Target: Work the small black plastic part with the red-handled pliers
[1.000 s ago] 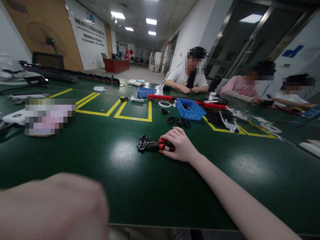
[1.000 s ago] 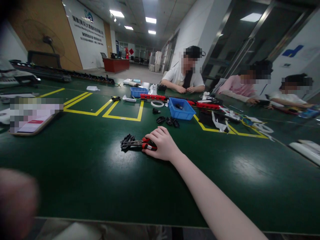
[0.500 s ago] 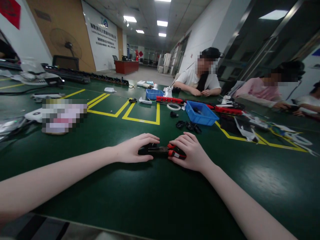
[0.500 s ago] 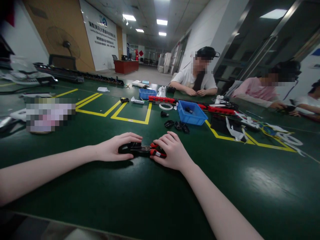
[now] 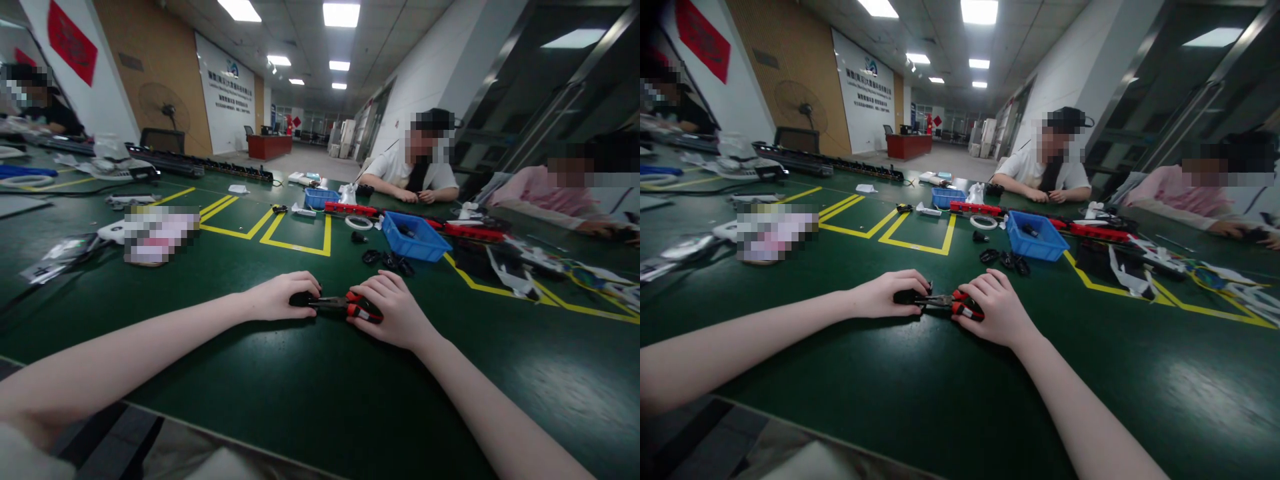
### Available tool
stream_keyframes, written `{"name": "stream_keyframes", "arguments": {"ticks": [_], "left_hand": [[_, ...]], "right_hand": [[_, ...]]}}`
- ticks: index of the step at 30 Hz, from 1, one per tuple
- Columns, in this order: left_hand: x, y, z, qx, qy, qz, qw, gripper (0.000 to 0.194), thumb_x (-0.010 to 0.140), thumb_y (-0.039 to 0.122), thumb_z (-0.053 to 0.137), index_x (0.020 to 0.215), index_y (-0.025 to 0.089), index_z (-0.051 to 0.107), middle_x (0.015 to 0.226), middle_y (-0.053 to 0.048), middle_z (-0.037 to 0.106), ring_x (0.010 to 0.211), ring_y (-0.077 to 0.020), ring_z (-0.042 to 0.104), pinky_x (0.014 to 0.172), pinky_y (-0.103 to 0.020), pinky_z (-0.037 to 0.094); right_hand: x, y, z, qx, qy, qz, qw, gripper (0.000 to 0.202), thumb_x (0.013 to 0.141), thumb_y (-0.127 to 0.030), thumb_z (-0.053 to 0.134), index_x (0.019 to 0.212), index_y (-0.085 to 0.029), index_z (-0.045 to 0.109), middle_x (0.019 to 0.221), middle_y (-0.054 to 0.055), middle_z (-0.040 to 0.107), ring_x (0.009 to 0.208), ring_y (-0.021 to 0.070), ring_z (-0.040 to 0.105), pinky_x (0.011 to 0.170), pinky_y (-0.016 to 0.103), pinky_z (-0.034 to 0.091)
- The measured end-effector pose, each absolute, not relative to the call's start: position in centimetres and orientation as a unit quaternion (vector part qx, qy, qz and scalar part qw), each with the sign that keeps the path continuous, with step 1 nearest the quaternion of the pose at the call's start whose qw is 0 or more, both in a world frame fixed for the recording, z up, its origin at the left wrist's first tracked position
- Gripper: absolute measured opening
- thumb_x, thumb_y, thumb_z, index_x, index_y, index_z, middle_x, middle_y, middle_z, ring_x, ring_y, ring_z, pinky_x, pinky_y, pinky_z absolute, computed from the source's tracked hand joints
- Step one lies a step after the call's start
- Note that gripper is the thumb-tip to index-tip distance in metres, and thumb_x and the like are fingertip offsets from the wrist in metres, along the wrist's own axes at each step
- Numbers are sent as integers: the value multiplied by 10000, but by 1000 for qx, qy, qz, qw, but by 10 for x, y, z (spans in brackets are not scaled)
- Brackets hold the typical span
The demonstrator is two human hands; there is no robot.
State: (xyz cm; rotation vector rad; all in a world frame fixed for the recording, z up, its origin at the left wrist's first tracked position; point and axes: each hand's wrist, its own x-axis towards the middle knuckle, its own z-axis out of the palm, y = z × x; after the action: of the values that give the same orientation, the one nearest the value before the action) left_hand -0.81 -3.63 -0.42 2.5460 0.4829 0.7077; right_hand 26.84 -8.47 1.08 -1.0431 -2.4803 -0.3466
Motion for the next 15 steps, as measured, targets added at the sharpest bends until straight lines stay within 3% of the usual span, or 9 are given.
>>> {"name": "stream_keyframes", "arguments": {"ticks": [8,15], "left_hand": [[-8,-34,-5,920,194,248,233,202,803,323,707,874,155,622,1126,-85,606,1032,-198,608,906,-332,492],[-10,-34,-3,927,192,239,215,195,824,331,682,881,156,620,1090,-74,610,996,-186,611,880,-312,489]], "right_hand": [[267,-87,11,-387,-890,-138,200,326,815,-450,624,997,-179,634,927,75,683,875,218,616,982,447,374],[268,-87,8,-401,-887,-145,175,364,817,-459,617,1022,-159,619,955,102,653,828,222,594,718,353,441]]}}
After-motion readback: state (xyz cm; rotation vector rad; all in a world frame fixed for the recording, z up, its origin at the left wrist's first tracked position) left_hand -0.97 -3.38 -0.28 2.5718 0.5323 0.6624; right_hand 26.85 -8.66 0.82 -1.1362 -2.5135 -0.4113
